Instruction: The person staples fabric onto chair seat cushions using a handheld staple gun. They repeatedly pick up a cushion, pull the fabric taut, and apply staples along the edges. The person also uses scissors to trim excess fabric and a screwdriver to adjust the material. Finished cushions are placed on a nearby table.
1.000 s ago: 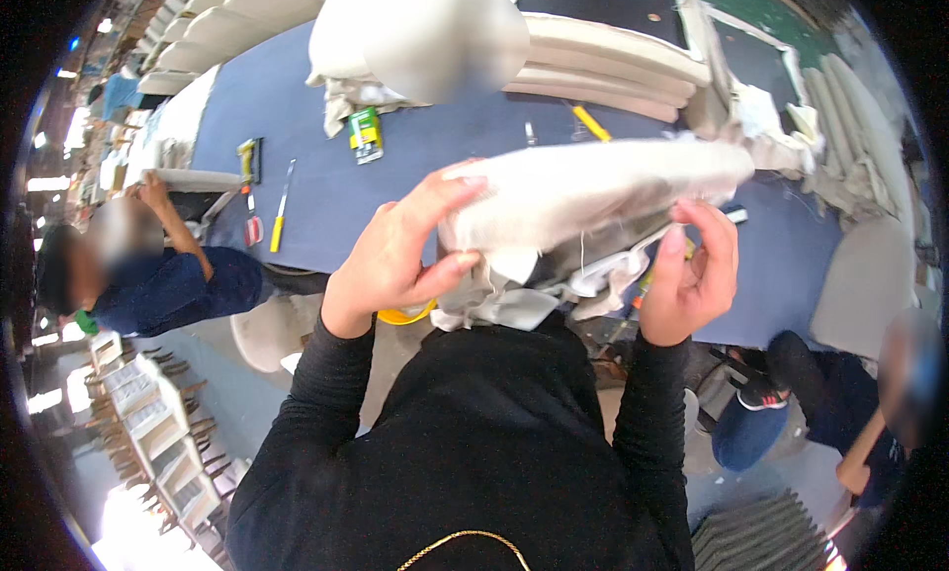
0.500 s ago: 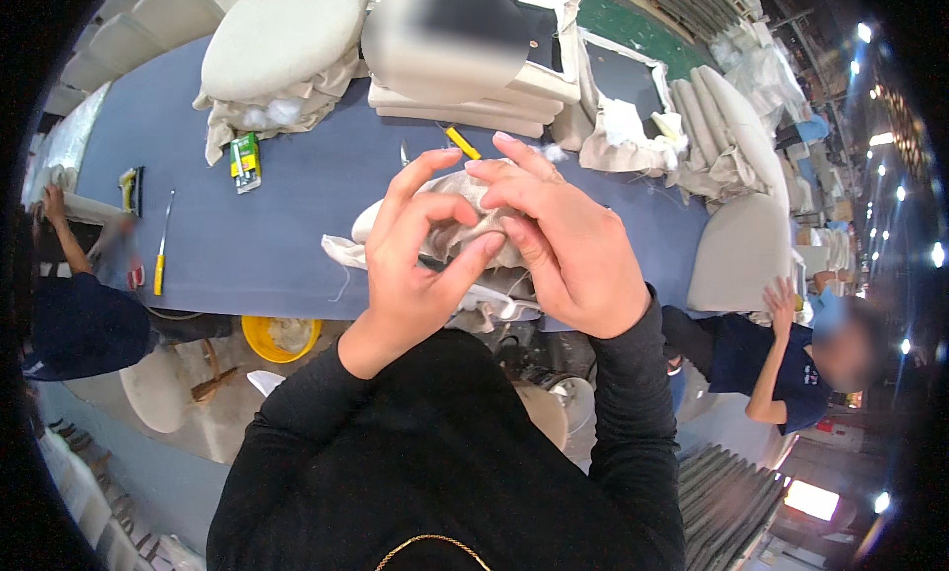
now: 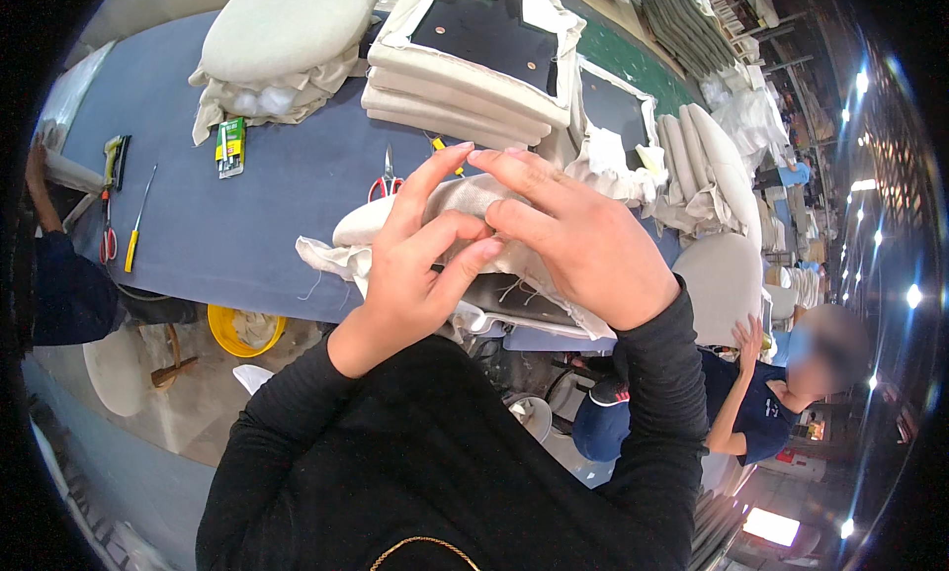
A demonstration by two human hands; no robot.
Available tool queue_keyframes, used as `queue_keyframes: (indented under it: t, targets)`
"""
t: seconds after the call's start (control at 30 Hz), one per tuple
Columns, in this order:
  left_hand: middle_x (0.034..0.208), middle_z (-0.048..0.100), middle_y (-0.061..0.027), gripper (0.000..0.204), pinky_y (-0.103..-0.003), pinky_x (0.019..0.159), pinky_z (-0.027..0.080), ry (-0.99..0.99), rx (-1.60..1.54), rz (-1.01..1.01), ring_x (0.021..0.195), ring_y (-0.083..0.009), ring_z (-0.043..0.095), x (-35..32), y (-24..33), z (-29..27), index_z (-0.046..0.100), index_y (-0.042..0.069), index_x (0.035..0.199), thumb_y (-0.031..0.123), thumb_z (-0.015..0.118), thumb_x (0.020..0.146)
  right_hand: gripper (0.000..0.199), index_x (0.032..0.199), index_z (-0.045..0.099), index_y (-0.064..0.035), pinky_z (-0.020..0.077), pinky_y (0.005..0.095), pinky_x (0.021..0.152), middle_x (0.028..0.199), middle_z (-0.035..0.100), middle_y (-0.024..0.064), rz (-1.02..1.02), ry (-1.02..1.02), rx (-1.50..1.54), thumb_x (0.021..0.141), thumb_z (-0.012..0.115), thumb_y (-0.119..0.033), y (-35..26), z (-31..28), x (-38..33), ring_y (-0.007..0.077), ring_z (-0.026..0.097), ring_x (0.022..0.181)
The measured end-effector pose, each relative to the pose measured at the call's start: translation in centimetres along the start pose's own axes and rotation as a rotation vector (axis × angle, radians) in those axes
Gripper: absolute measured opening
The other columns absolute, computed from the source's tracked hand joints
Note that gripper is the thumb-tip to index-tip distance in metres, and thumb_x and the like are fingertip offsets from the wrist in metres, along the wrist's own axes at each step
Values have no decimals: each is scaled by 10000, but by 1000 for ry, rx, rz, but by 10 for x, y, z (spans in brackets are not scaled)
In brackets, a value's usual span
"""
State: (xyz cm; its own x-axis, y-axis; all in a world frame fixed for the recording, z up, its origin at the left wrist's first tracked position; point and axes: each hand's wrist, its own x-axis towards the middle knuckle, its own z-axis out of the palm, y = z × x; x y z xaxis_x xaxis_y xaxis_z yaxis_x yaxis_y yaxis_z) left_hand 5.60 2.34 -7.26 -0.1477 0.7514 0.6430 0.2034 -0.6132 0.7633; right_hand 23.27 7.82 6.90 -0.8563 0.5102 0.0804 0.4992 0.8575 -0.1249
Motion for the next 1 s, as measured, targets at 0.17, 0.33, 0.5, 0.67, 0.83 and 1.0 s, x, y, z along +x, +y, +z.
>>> queue_keyframes:
  t: [0.17,0.33,0.5,0.67,0.83,1.0]
  targets:
    - [1592,568,-272,157,-485,1153,480,-58,19,21,1413,-435,612,5,2,3,743,11,924,120,856,913,259,1198,656,-89,589,460,1030,1536,599,142,27,-7,49,947,707,-54,10,-2,-5,421,650,1339]
    - [1562,628,-235,162,-524,1154,484,-147,15,-21,1317,-409,691,15,1,-5,727,20,910,144,826,942,329,1367,613,-28,485,399,1131,1490,616,214,121,357,390,1089,641,-202,21,46,-12,373,655,1315]
    - [1505,698,-143,150,-631,1154,466,-162,132,7,1371,-382,676,12,1,-5,710,40,912,152,792,967,610,1533,542,17,463,403,1152,1444,663,217,310,422,614,1084,533,-396,15,62,-19,327,652,1331]
    - [1409,756,-122,124,-531,1080,564,-165,101,42,1125,-347,771,20,-4,-12,669,33,900,78,768,960,587,1491,576,14,503,404,1101,1385,688,221,285,406,455,1042,613,-363,16,62,-18,353,689,1265]
    - [1328,797,-85,135,-327,735,605,-154,135,85,809,-256,769,26,-13,-19,679,47,853,63,785,935,532,1454,598,4,537,413,1061,1351,702,219,271,402,358,1006,687,-269,17,66,-14,392,713,1216]
    - [1301,809,-78,154,-296,636,567,-118,146,89,753,-227,749,25,-13,-18,693,56,820,80,804,924,517,1431,615,-4,564,404,1021,1308,731,201,271,426,258,992,717,-258,19,69,-9,389,741,1165]
